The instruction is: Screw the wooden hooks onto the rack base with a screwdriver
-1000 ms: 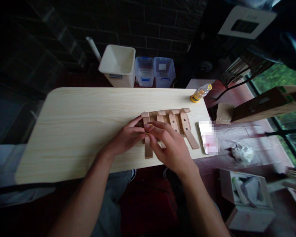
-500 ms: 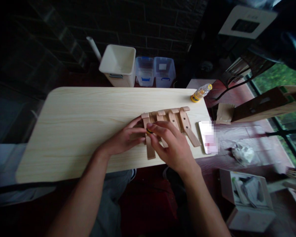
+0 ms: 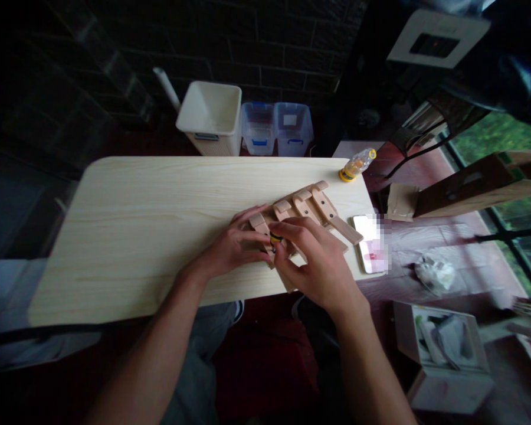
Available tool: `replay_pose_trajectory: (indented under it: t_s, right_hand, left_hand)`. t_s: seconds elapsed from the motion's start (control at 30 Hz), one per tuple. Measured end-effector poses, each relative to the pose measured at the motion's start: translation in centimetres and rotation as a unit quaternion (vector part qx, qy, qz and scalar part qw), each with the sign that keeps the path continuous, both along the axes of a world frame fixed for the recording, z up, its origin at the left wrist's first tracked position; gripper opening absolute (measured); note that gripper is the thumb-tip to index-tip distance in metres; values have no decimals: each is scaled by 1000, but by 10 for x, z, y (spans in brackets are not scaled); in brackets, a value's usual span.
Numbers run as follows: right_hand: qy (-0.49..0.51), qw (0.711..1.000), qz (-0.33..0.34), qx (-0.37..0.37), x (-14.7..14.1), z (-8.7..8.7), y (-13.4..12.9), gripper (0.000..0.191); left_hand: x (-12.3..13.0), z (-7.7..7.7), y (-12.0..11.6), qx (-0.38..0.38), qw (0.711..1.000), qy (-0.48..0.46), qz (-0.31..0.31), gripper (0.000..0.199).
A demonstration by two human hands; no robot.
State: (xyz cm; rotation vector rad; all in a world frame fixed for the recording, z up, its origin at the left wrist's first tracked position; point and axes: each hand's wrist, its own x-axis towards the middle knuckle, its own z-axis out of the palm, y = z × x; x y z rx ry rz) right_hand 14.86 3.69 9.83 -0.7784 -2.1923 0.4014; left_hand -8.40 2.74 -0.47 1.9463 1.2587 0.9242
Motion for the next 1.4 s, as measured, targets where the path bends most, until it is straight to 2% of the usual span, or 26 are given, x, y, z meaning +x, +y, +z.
replay_pose_trajectory:
  t_s: [0.1, 0.3, 0.43, 0.77, 1.07, 1.2, 1.4]
  right_hand:
    - [1, 1000, 5, -18, 7, 1, -1, 41]
    - [-34, 999, -23, -22, 21, 4, 0, 36]
    - [-43, 998, -39, -25, 27, 7, 2, 35]
    - [-13, 997, -75, -22, 45, -4, 13, 35]
    - [-17, 996, -78, -33, 50, 1, 14, 32]
    - [-21, 996, -73, -42, 54, 4, 15, 32]
    - [-30, 996, -65, -49, 58, 5, 14, 34]
  left_hand:
    - [8, -2, -1, 18, 1000, 13, -1, 28]
    - [29, -3, -9, 65, 995, 67, 38, 29]
    - [42, -5, -12, 54, 993, 83, 60, 32]
    - [67, -2, -1, 18, 989, 65, 134, 31]
    - [93, -16, -3, 115, 968, 50, 216, 20]
    - [104, -14, -6, 109, 961, 54, 249, 19]
    - [112, -17, -7, 102, 958, 58, 261, 11]
